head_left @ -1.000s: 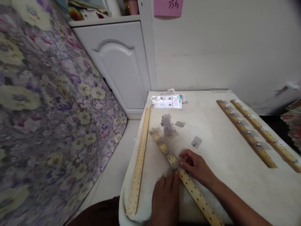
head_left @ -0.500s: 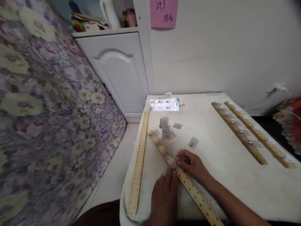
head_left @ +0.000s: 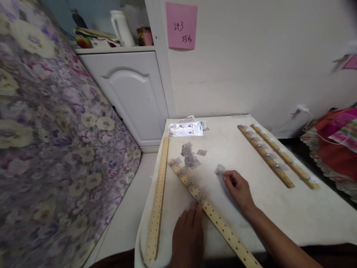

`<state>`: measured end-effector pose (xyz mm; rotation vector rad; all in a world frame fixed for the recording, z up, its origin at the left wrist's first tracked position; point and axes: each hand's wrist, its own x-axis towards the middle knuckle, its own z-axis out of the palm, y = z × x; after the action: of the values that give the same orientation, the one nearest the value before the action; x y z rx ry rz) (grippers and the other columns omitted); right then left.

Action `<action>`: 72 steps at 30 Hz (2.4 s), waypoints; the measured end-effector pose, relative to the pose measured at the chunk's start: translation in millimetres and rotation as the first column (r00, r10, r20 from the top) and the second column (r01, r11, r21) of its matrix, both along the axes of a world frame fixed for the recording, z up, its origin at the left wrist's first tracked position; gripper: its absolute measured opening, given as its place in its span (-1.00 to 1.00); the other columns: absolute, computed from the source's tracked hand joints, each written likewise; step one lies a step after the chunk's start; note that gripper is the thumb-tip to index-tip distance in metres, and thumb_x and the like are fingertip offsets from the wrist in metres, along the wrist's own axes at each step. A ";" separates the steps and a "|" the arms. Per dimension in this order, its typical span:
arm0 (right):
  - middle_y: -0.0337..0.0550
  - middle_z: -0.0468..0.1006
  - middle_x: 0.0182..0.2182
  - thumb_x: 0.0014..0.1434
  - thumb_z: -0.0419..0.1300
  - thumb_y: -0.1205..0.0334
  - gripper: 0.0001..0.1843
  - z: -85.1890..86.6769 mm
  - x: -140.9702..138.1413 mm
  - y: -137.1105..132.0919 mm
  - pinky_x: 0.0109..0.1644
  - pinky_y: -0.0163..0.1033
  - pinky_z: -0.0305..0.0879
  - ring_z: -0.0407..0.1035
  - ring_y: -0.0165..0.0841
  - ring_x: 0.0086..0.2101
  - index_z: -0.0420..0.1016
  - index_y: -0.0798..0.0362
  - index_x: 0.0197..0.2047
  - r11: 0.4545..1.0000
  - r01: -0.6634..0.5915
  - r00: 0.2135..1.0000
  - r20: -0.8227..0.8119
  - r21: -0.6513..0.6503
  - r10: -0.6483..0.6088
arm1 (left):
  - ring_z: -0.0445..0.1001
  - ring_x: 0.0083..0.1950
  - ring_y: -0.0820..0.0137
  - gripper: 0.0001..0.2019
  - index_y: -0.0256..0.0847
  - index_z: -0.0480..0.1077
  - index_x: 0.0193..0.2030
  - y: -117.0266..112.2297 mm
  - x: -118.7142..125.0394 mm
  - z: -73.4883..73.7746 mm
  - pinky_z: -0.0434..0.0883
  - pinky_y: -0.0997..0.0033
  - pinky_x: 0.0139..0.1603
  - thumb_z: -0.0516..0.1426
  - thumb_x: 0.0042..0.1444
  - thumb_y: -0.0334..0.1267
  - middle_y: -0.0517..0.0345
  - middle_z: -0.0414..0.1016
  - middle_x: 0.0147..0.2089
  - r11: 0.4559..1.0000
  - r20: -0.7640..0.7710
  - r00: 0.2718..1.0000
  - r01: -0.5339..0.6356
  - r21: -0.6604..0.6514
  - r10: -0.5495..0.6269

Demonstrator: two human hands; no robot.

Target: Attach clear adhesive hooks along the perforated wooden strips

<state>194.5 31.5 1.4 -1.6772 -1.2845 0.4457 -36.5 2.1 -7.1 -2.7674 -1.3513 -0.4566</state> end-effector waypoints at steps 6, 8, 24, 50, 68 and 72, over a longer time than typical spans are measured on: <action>-0.19 0.45 -0.36 0.16 0.06 0.10 -0.72 -9.4 44.0 34.7 -0.26 -0.23 0.24 0.32 -0.34 -0.40 0.45 0.07 -0.15 0.997 0.042 0.994 0.102 -0.066 -0.035 | 0.41 -0.26 0.30 -0.64 -0.24 0.33 0.00 -1.1 0.8 -1.0 0.41 0.31 -0.25 -0.03 0.07 -0.54 0.06 0.47 -0.26 0.992 0.137 0.986 0.078 0.102 -0.092; -0.20 0.43 -0.34 0.10 0.14 0.11 -0.72 -7.8 45.1 44.6 -0.24 -0.23 0.22 0.32 -0.34 -0.37 0.48 0.04 -0.15 0.996 0.026 0.992 0.123 -0.082 -0.015 | 0.40 -0.30 0.31 -0.65 -0.22 0.35 -0.04 -1.8 4.2 -5.0 0.39 0.32 -0.31 -0.05 0.07 -0.54 0.08 0.46 -0.30 0.988 0.199 0.975 0.070 0.135 -0.096; -0.33 0.36 -0.54 0.02 0.19 0.05 -0.70 -14.6 48.7 42.7 -0.51 -0.34 0.14 0.22 -0.46 -0.56 0.40 0.07 -0.23 0.992 -0.080 0.966 -0.253 -0.101 0.052 | 0.46 -0.28 0.32 -0.71 -0.20 0.37 -0.10 -2.7 12.7 -2.5 0.45 0.34 -0.29 -0.02 0.09 -0.52 0.08 0.52 -0.27 0.986 0.195 0.970 0.130 0.102 -0.148; -0.41 0.35 -0.57 0.09 0.19 0.15 -0.82 6.8 -15.9 -32.5 -0.64 -0.43 0.04 0.14 -0.58 -0.69 0.37 0.04 -0.25 0.805 -0.564 0.702 -0.622 -0.186 0.348 | 0.34 -0.12 0.26 -0.53 -0.32 0.29 0.12 -31.0 3.6 -2.0 0.43 0.20 -0.14 -0.08 0.06 -0.59 -0.05 0.41 -0.13 0.997 0.363 0.931 0.059 -0.051 -0.036; -0.36 0.29 -0.55 0.14 0.11 0.29 -0.96 0.7 -16.9 -38.8 -0.53 -0.40 0.12 0.16 -0.49 -0.56 0.36 0.03 -0.29 0.837 -0.511 0.805 -0.449 -0.195 0.387 | 0.32 -0.16 0.30 -0.54 -0.15 0.27 0.18 -31.7 9.9 -0.9 0.32 0.28 -0.19 -0.03 0.15 -0.51 0.05 0.41 -0.16 1.000 0.235 0.972 0.021 -0.020 -0.015; -0.36 0.29 -0.55 0.15 0.10 0.29 -0.96 2.6 -16.6 -40.5 -0.53 -0.39 0.09 0.15 -0.49 -0.56 0.35 0.02 -0.29 0.831 -0.515 0.807 -0.444 -0.207 0.390 | 0.32 -0.14 0.29 -0.53 -0.13 0.24 0.20 -32.8 9.0 -4.4 0.30 0.28 -0.18 -0.02 0.15 -0.51 0.05 0.40 -0.14 0.999 0.238 0.971 0.018 -0.035 -0.010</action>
<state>177.9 -9.0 4.0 -1.4113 -1.3606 1.2776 -27.5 -30.7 -11.5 -2.8271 -1.3968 -0.7946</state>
